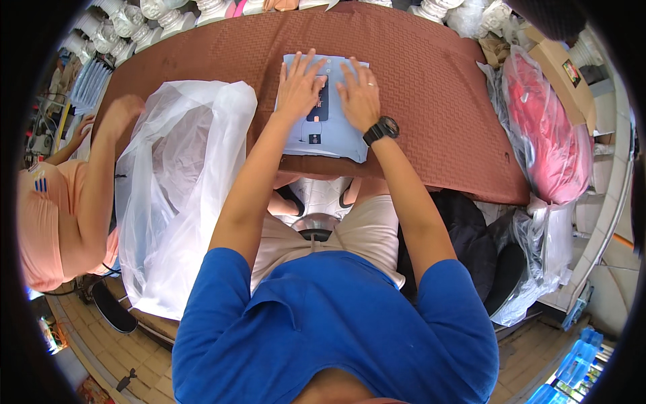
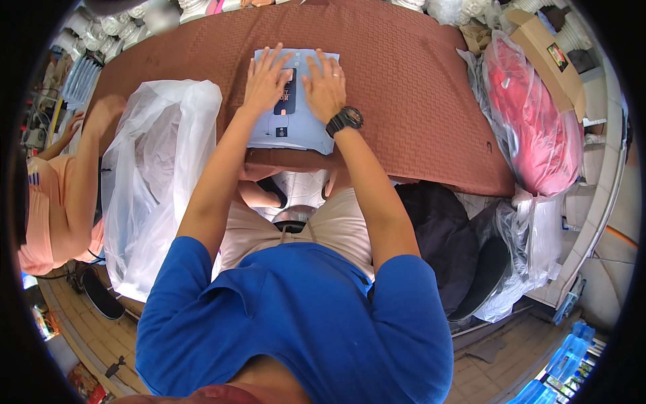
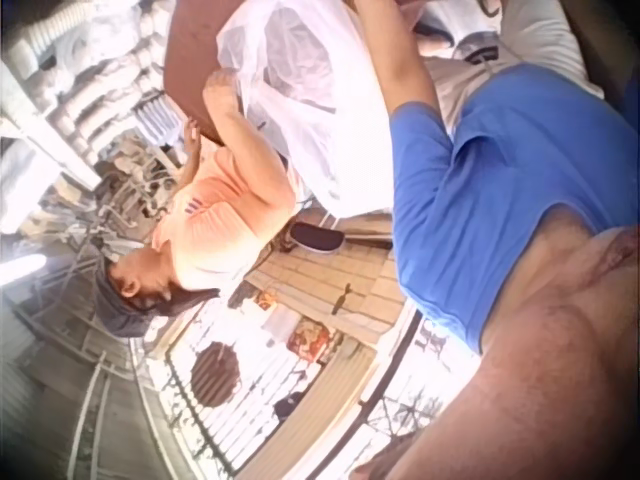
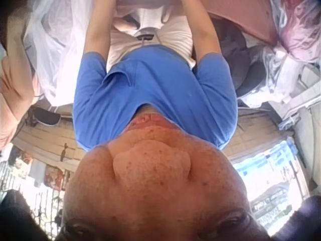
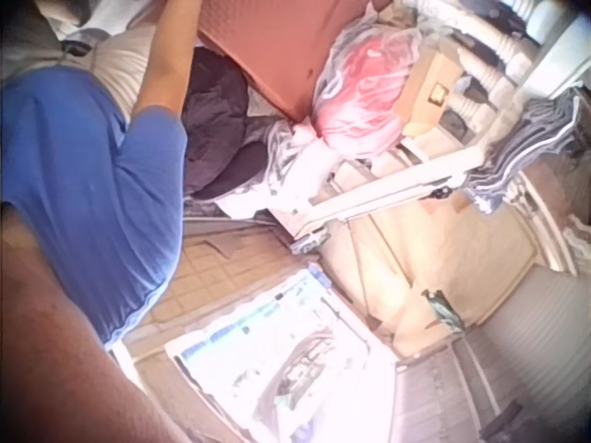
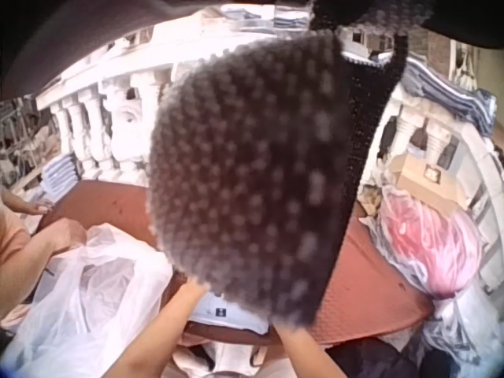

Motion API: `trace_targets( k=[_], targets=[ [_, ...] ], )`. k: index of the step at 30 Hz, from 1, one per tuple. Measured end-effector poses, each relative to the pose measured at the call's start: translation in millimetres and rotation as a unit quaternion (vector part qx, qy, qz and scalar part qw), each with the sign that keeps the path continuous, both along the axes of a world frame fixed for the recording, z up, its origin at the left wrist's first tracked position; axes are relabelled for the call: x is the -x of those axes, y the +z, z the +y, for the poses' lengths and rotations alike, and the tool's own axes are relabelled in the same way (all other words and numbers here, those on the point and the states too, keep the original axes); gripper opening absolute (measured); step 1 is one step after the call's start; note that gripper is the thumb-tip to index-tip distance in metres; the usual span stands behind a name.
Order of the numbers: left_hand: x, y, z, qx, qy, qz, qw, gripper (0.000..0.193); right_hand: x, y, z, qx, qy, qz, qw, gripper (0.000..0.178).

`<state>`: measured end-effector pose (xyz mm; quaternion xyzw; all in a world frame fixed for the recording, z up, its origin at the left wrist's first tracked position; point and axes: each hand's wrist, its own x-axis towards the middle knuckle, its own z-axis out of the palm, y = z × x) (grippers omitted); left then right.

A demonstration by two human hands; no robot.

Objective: The person folds a light blue button-down shirt and places it inside a clear plastic bag.

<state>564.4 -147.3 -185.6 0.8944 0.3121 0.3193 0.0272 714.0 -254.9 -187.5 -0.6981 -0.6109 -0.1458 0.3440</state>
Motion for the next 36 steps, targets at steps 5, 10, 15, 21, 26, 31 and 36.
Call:
trace_targets(
  k=[5,10,15,21,26,31,36],
  targets=[
    [0.4,-35.9,-1.5,0.021,0.014,0.066,0.998,0.052,1.5,-35.2,6.4,0.095,0.014,-0.009,0.995,0.052],
    [-1.1,-38.2,-3.7,0.037,0.017,0.081,0.996,0.051,4.9,-37.6,2.7,0.115,-0.001,0.002,0.993,0.054],
    [-3.1,-27.1,22.0,0.110,0.000,0.079,0.991,0.049,-9.0,-12.1,19.0,0.185,-0.010,0.003,0.983,0.054],
    [-9.6,-33.6,41.0,0.078,0.014,0.056,0.995,0.048,-20.3,-25.6,39.2,0.120,0.015,0.008,0.993,0.053],
    [-7.0,-50.2,27.7,0.068,0.012,0.032,0.997,0.048,-18.4,-47.0,32.2,0.133,0.010,0.002,0.991,0.053],
    [6.6,-42.2,50.2,0.219,-0.048,-0.063,0.973,0.052,-14.3,-39.7,38.5,0.146,0.022,0.005,0.989,0.055],
    [17.0,-11.4,19.8,0.184,-0.026,-0.051,0.981,0.050,-26.3,-30.1,25.7,0.086,0.019,0.054,0.995,0.056]
  ],
)
